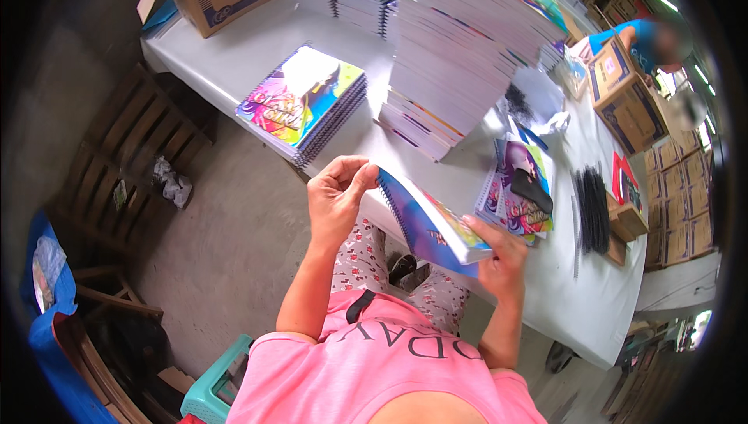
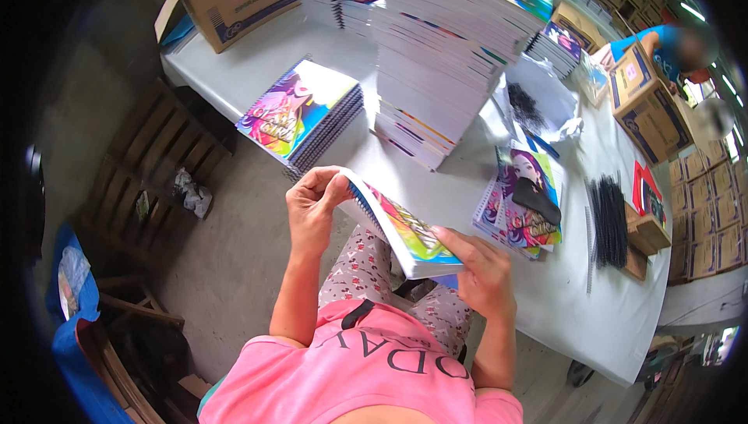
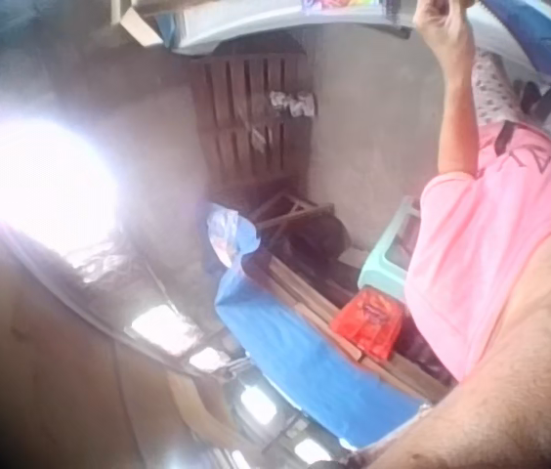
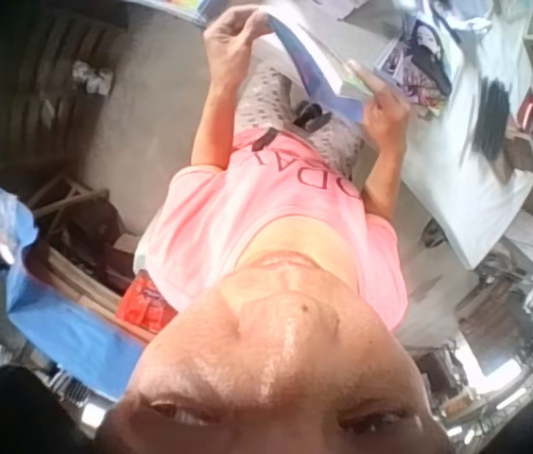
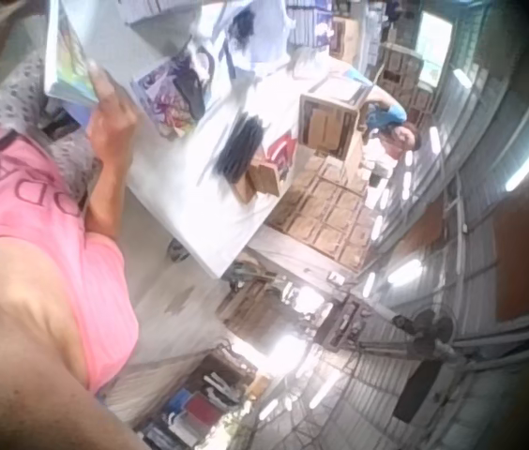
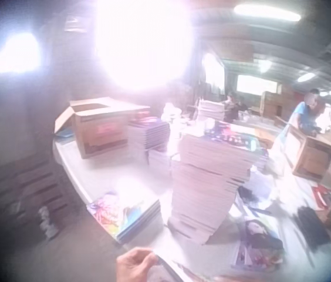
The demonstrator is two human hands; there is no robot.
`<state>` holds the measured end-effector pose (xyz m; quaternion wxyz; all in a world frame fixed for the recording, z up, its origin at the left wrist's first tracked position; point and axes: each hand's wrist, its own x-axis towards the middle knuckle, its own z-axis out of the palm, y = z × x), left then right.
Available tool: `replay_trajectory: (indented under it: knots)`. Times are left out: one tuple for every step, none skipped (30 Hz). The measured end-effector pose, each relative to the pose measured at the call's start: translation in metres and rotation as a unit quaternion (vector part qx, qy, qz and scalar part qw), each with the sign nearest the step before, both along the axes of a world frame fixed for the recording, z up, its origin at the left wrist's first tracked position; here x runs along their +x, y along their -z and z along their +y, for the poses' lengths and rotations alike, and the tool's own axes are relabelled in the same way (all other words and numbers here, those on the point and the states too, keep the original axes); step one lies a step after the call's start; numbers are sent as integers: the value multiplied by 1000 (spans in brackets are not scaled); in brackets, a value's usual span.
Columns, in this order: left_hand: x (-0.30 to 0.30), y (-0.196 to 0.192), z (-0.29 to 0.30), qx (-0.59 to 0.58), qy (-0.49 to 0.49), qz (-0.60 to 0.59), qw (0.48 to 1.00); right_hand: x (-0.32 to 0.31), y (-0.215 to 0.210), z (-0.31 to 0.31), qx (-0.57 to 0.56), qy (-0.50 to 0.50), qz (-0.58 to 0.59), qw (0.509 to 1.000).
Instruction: The person binds notebooks by manually threading plastic spiral coils into the pre-punched holes of notebook covers and paper stacks, then placing the finished notebooks onto a stack.
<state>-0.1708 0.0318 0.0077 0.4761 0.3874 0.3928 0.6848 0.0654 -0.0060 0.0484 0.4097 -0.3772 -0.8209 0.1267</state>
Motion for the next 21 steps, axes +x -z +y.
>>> replay_trajectory:
  knots:
    - [-10,-5,-5,14,20,-36,999,0,0,-2,-53,-4,26,998]
    - [-17,-11,-10,28,42,-71,996,-2,1,-2,-107,-6,50,993]
    - [-24,-17,-13,35,47,-84,995,-7,0,0,-129,-21,72,989]
    - [-32,-19,-16,60,39,-80,994,-12,0,3,-151,-35,93,984]
    - [-40,-21,-19,86,32,-76,993,-18,0,5,-173,-50,113,977]
    - [-48,-23,-22,111,25,-71,991,-23,-1,7,-195,-64,133,970]
    - [-54,-28,-25,106,0,-77,991,-31,-3,12,-211,-77,121,967]
    - [-61,-31,-28,128,-15,-76,989,-40,-6,16,-207,-53,129,968]
    - [-67,-33,-31,151,-30,-74,985,-50,-10,20,-203,-30,137,969]
    - [-72,-37,-34,174,-45,-73,981,-62,-13,24,-198,-6,145,969]
    - [-74,-43,-41,155,-81,-71,982,-80,-14,29,-141,21,153,978]
    - [-75,-50,-44,159,-135,14,978,-95,-14,32,-83,50,162,982]
    - [-74,-56,-47,161,-187,98,964,-102,-10,29,-58,47,144,987]
    - [-73,-60,-49,158,-238,180,941,-110,-9,27,-6,-11,61,998]
    - [-71,-63,-46,180,-301,258,900,-120,-11,19,-20,-106,-10,994]
    - [-69,-64,-46,172,-318,286,887,-141,-10,9,-134,-168,16,976]
    - [-67,-65,-47,165,-331,317,874,-161,-7,-1,-246,-224,47,942]
    - [-67,-65,-50,158,-345,346,858,-170,4,-6,-259,-232,71,935]
    - [-68,-64,-54,166,-346,359,851,-177,24,-9,-272,-240,95,927]
    - [-71,-64,-56,192,-331,366,848,-185,31,-9,-285,-253,119,917]
    - [-74,-64,-57,217,-315,373,845,-188,33,0,-130,-240,76,959]
